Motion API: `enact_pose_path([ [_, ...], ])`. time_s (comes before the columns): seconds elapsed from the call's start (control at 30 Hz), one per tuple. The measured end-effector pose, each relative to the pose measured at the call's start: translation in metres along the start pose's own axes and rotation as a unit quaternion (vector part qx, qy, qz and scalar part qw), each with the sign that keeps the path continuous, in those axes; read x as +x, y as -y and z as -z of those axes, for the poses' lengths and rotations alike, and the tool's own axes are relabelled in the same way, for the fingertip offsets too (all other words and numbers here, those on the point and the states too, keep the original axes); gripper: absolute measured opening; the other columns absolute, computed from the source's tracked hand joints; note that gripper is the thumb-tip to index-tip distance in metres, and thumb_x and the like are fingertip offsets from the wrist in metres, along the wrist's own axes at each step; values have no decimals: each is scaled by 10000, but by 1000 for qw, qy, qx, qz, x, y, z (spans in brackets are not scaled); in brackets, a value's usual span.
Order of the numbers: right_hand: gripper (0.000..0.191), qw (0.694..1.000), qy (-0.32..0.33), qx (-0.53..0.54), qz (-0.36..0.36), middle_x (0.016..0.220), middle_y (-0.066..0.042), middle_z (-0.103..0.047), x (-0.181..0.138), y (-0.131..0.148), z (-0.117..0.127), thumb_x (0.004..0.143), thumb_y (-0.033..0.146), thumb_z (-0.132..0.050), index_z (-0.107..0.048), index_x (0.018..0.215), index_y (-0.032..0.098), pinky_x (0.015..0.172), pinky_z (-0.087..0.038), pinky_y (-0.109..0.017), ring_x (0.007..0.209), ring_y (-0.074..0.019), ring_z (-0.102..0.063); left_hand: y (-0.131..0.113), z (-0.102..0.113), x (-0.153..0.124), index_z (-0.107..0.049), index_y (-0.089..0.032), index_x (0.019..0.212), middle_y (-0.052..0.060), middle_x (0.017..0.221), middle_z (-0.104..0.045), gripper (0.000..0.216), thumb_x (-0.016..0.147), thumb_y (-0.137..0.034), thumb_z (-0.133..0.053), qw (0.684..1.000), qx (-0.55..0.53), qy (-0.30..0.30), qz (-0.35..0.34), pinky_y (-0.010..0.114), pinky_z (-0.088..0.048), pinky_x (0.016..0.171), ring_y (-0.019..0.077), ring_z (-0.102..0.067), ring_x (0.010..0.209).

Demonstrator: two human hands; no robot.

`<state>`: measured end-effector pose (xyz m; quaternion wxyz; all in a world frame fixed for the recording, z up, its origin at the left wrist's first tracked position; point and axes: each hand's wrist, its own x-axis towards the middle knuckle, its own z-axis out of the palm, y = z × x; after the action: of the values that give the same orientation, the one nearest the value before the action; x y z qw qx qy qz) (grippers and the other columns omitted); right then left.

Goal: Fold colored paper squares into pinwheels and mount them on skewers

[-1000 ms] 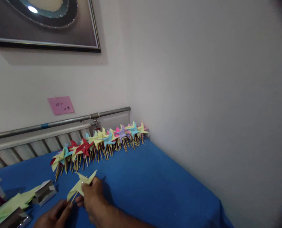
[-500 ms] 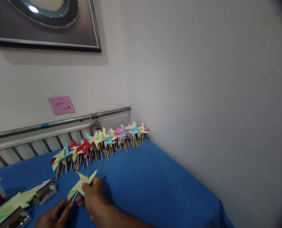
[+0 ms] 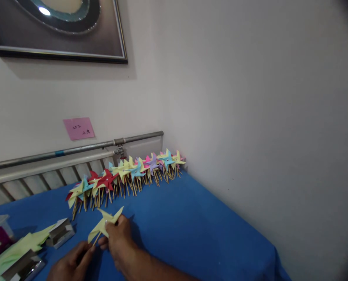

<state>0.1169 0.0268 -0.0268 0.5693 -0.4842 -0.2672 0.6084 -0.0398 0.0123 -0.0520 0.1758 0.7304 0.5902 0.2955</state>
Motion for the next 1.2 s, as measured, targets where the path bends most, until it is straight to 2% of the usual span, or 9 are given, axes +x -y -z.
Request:
enact_pose_path([
  [0.13,126,1000,-11,-9,9,689,34,-694,-1,4,3,796,247,-679,-618,907,239,433,-435,-223,450,-125,-611,-26,5,-6,-731,-297,804,-34,771,-776,274,870,-488,-545,1000,-20,13,-14,247,-546,653,197,-720,708],
  [0.27,144,999,8,-5,41,746,17,-713,-4,10,7,817,223,-648,-639,960,215,450,-457,-221,472,-112,-615,-40,7,-9,-688,-262,747,-13,683,-725,327,889,-493,-504,999,-27,-13,-31,256,-502,615,191,-674,643],
  [0.37,173,999,22,1,47,713,25,-691,-5,11,11,813,247,-654,-636,979,204,462,-473,-218,485,-112,-617,-40,5,-9,-678,-243,758,-6,677,-713,342,909,-496,-503,998,-39,-22,-38,256,-476,609,187,-654,634],
  [0.67,379,997,33,21,63,672,39,-666,0,11,16,699,359,-756,-599,1009,208,471,-473,-228,496,-122,-597,-49,4,-10,-595,-221,735,-3,653,-644,286,942,-364,-459,999,-39,-20,-32,254,-384,628,168,-601,629],
  [0.93,367,996,38,13,77,602,61,-618,0,12,19,673,383,-752,-593,961,220,463,-420,-227,450,-106,-526,-48,-3,-10,-589,-213,763,4,680,-641,243,950,-308,-467,999,-46,-8,-25,259,-330,637,168,-579,650],
  [1.2,389,997,26,-7,76,536,79,-591,4,11,18,669,394,-734,-576,976,216,441,-368,-223,407,-109,-492,-54,-1,-11,-587,-206,755,-2,668,-619,234,943,-290,-475,998,-59,-3,-19,261,-324,643,163,-569,649],
])
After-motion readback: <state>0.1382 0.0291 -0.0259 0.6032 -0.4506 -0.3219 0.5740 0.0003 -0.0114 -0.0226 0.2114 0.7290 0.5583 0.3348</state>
